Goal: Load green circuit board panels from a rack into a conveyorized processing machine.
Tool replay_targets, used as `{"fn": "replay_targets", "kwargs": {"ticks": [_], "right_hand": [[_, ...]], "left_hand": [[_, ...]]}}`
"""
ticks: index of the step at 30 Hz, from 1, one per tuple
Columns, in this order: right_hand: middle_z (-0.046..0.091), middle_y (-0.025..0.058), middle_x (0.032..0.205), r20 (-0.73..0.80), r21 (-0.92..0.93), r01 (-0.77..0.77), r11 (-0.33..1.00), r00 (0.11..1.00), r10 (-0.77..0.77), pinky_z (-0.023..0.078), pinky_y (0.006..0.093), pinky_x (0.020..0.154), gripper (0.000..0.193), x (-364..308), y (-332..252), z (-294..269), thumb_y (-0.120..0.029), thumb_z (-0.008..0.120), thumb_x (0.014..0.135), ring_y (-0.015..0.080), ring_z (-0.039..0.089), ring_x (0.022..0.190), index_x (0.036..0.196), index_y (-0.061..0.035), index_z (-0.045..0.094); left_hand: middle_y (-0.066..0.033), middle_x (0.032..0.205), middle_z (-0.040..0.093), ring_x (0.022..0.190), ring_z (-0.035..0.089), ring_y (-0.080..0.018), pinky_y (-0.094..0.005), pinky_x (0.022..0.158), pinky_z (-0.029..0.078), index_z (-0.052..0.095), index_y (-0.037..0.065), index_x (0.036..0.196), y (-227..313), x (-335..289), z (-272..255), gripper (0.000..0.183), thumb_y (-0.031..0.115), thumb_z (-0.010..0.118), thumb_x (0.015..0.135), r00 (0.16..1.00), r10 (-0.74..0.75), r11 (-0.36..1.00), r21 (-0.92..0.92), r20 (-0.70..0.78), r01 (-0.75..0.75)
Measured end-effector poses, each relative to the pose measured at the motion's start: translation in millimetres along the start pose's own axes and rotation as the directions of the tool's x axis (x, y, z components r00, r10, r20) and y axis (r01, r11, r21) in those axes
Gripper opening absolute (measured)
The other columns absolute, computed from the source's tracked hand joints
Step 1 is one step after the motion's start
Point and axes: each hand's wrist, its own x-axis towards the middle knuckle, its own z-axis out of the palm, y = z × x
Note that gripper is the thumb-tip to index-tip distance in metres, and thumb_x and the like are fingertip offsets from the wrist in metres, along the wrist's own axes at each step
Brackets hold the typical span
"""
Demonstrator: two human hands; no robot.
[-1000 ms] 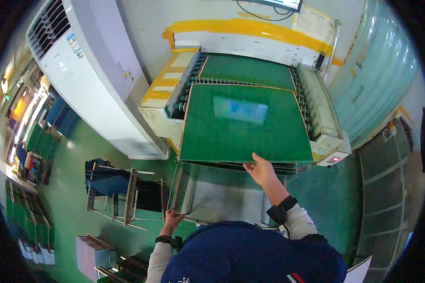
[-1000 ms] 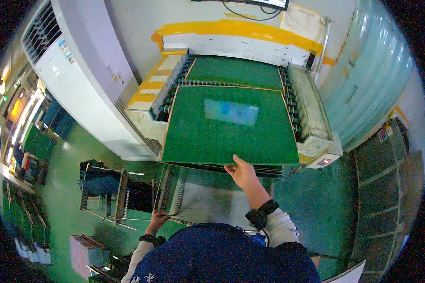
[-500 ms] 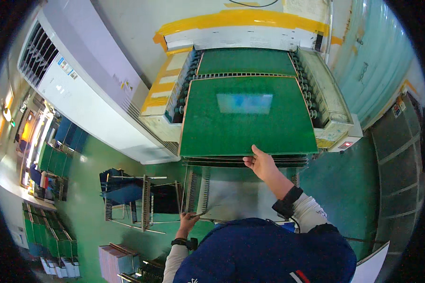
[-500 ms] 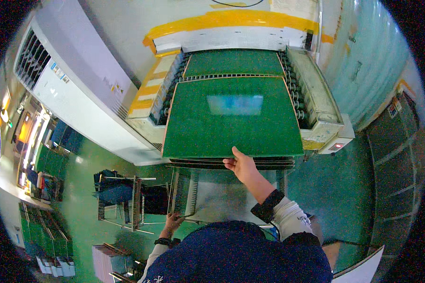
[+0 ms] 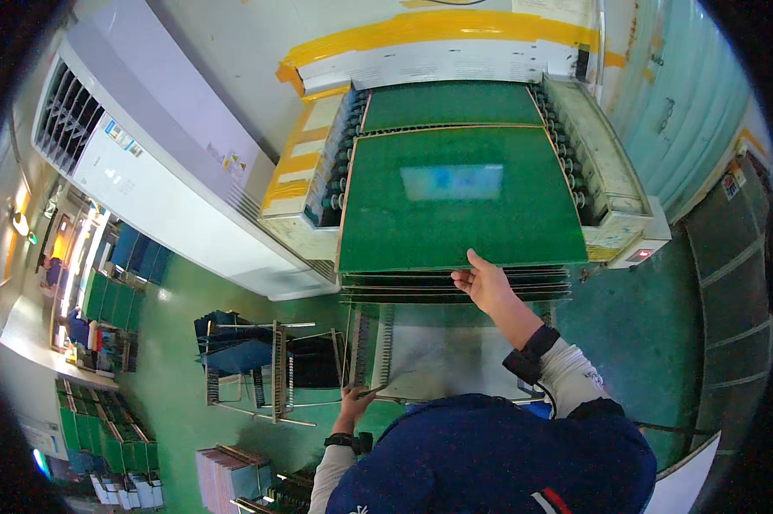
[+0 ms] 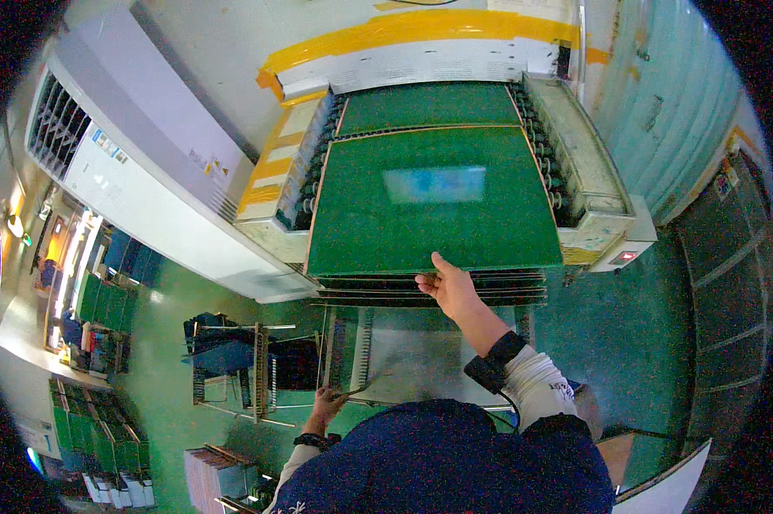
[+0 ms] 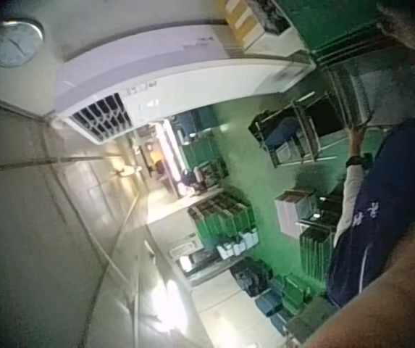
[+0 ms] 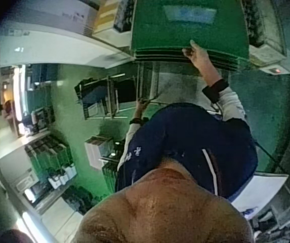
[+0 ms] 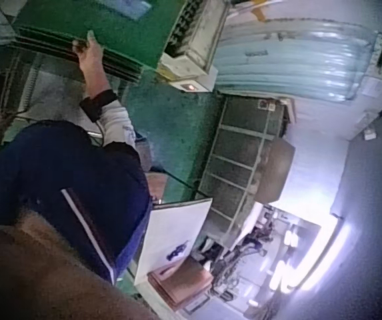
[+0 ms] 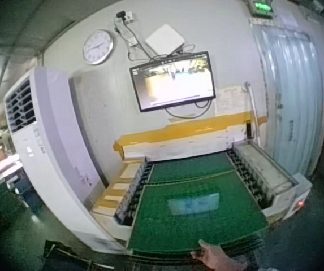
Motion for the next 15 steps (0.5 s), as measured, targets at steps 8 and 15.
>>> {"fn": "replay_targets", "kwargs": {"ticks": [8,15], "right_hand": [[0.061,0.0137,0.087,0.055,0.011,-0.004,1.000,0.998,0.004,0.053,0.0405,0.071,0.042,8,-2,-7,-0.034,0.070,0.089,0.0282,0.065,0.080,0.110,-0.0030,0.051],[0.061,0.0157,0.090,-0.004,0.007,-0.013,1.000,1.000,0.013,0.053,0.0414,0.069,0.042,12,-7,-3,-0.032,0.071,0.088,0.0286,0.065,0.079,0.110,-0.0030,0.051]], "left_hand": [[-0.0172,0.134,0.039,0.127,0.041,-0.0333,-0.0403,0.107,0.039,0.070,0.014,0.112,14,-2,1,0.050,0.041,0.083,0.072,0.999,0.021,1.000,-0.001,0.027,-0.021],[-0.0170,0.133,0.039,0.128,0.040,-0.0332,-0.0403,0.107,0.038,0.070,0.015,0.112,47,-22,-5,0.046,0.038,0.082,0.074,0.999,-0.012,0.996,-0.086,0.030,0.015]]}}
